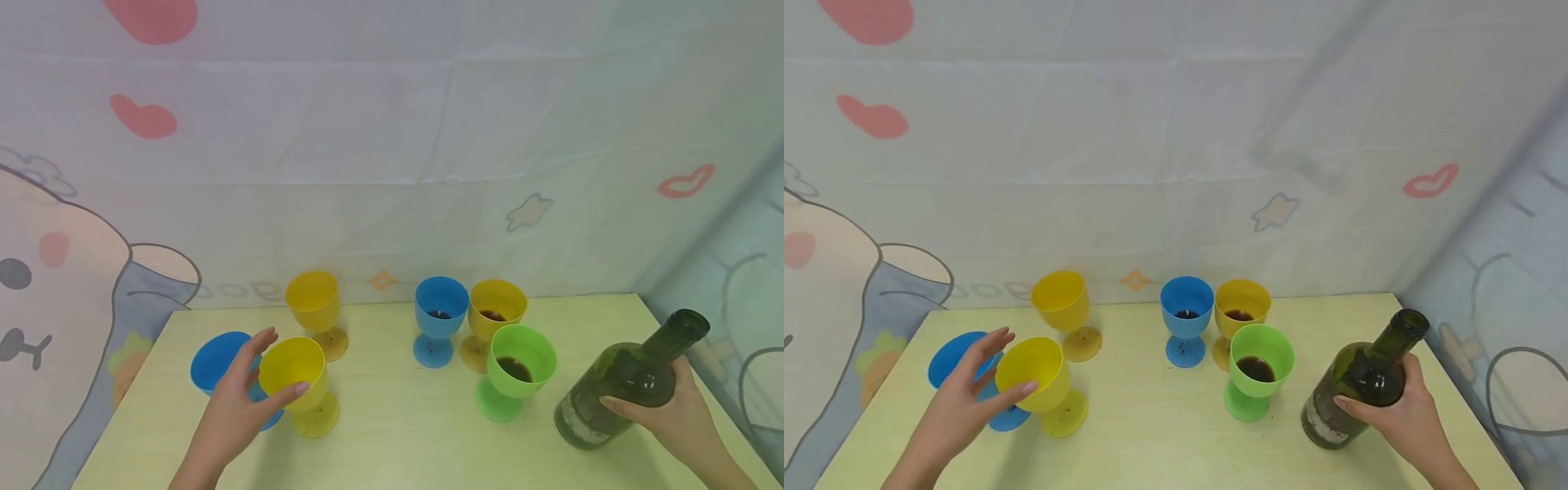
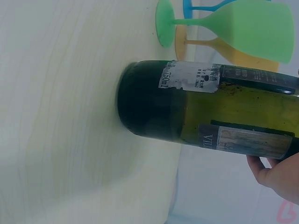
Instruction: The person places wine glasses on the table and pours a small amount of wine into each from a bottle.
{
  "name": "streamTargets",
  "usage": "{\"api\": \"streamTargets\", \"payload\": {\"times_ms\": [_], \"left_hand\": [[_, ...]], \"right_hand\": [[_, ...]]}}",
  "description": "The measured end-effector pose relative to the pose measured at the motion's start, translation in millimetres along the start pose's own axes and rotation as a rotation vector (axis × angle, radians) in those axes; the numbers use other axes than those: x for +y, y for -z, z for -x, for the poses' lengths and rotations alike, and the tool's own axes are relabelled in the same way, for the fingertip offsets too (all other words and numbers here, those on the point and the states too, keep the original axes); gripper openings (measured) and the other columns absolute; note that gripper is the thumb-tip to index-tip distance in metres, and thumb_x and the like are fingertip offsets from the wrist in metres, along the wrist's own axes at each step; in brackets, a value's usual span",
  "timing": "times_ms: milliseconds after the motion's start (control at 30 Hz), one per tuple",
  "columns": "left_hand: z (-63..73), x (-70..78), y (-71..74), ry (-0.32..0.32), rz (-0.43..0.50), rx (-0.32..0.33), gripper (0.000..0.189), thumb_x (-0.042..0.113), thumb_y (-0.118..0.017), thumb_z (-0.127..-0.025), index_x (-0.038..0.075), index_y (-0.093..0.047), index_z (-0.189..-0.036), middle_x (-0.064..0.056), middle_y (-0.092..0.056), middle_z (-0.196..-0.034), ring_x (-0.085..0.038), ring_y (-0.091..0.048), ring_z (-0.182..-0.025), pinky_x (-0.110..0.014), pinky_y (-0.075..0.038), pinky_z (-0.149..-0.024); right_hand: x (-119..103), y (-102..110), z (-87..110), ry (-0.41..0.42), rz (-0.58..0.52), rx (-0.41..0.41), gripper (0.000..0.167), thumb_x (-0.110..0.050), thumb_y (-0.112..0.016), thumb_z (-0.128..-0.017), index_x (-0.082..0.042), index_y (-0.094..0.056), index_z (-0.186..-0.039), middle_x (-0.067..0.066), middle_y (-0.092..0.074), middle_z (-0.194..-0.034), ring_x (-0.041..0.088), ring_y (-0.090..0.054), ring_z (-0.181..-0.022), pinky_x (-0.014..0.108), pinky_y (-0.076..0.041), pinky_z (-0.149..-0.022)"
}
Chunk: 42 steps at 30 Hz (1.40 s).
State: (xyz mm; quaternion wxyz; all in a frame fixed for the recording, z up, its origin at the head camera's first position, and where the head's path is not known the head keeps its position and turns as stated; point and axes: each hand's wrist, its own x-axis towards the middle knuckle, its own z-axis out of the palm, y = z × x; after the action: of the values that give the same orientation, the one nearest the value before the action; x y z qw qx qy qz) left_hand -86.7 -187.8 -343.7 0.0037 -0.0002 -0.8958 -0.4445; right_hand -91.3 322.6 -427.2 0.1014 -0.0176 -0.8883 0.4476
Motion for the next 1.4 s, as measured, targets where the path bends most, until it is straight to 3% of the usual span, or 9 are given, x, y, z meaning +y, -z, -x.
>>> {"api": "streamTargets", "payload": {"times_ms": [367,533,900,1167,1333,1400], "left_hand": [[-0.4,-10.7,-2.8,0.084,0.004,-0.043,0.090,0.042,-0.071,-0.077,0.015,-0.018,-0.144,-0.014,-0.020,-0.147,-0.040,-0.029,-0.127,-0.056,-0.031,-0.097],[-2.8,-14.0,-5.6,0.093,0.016,-0.041,0.091,0.041,-0.072,-0.076,0.014,-0.018,-0.144,-0.017,-0.022,-0.146,-0.039,-0.031,-0.126,-0.054,-0.032,-0.097],[-9.2,-21.2,-11.9,0.111,-0.018,-0.028,0.091,0.037,-0.074,-0.075,0.010,-0.019,-0.143,-0.020,-0.023,-0.144,-0.038,-0.031,-0.125,-0.054,-0.029,-0.099],[-12.3,-22.0,-16.7,0.111,-0.044,-0.018,0.092,0.036,-0.074,-0.074,0.010,-0.020,-0.143,-0.019,-0.020,-0.146,-0.039,-0.023,-0.129,-0.059,-0.024,-0.098],[-14.6,-21.8,-19.5,0.095,-0.050,0.000,0.090,0.033,-0.075,-0.075,0.010,-0.020,-0.143,-0.018,-0.019,-0.147,-0.039,-0.020,-0.131,-0.060,-0.022,-0.099],[-15.7,-22.3,-20.8,0.088,-0.047,0.007,0.090,0.032,-0.075,-0.075,0.010,-0.020,-0.143,-0.018,-0.019,-0.147,-0.039,-0.020,-0.131,-0.060,-0.021,-0.100]], "right_hand": [[-0.7,0.9,-0.5,0.021,-0.007,0.014,0.091,-0.012,-0.078,-0.071,-0.028,-0.019,-0.138,-0.003,-0.035,-0.120,-0.013,-0.032,-0.095,0.062,-0.028,-0.081],[-0.6,1.0,-1.1,0.022,0.029,0.016,0.090,-0.012,-0.078,-0.071,-0.021,-0.019,-0.139,-0.005,-0.036,-0.120,-0.012,-0.034,-0.095,0.047,-0.031,-0.080],[0.0,0.1,-0.9,0.032,0.050,0.029,0.088,-0.012,-0.079,-0.070,-0.027,-0.022,-0.136,-0.008,-0.038,-0.117,-0.012,-0.037,-0.094,0.026,-0.031,-0.074],[-1.4,-1.8,1.4,0.004,0.043,0.019,0.087,-0.012,-0.079,-0.071,-0.026,-0.020,-0.135,-0.009,-0.036,-0.116,-0.014,-0.035,-0.092,0.040,-0.034,-0.079],[-2.8,-1.9,1.8,-0.010,0.043,0.016,0.089,-0.012,-0.078,-0.071,-0.025,-0.018,-0.135,-0.003,-0.036,-0.117,-0.015,-0.032,-0.091,0.052,-0.033,-0.080],[-3.2,-2.1,1.9,-0.006,0.052,0.023,0.089,-0.012,-0.078,-0.071,-0.024,-0.018,-0.135,-0.001,-0.036,-0.117,-0.015,-0.032,-0.091,0.051,-0.033,-0.080]]}}
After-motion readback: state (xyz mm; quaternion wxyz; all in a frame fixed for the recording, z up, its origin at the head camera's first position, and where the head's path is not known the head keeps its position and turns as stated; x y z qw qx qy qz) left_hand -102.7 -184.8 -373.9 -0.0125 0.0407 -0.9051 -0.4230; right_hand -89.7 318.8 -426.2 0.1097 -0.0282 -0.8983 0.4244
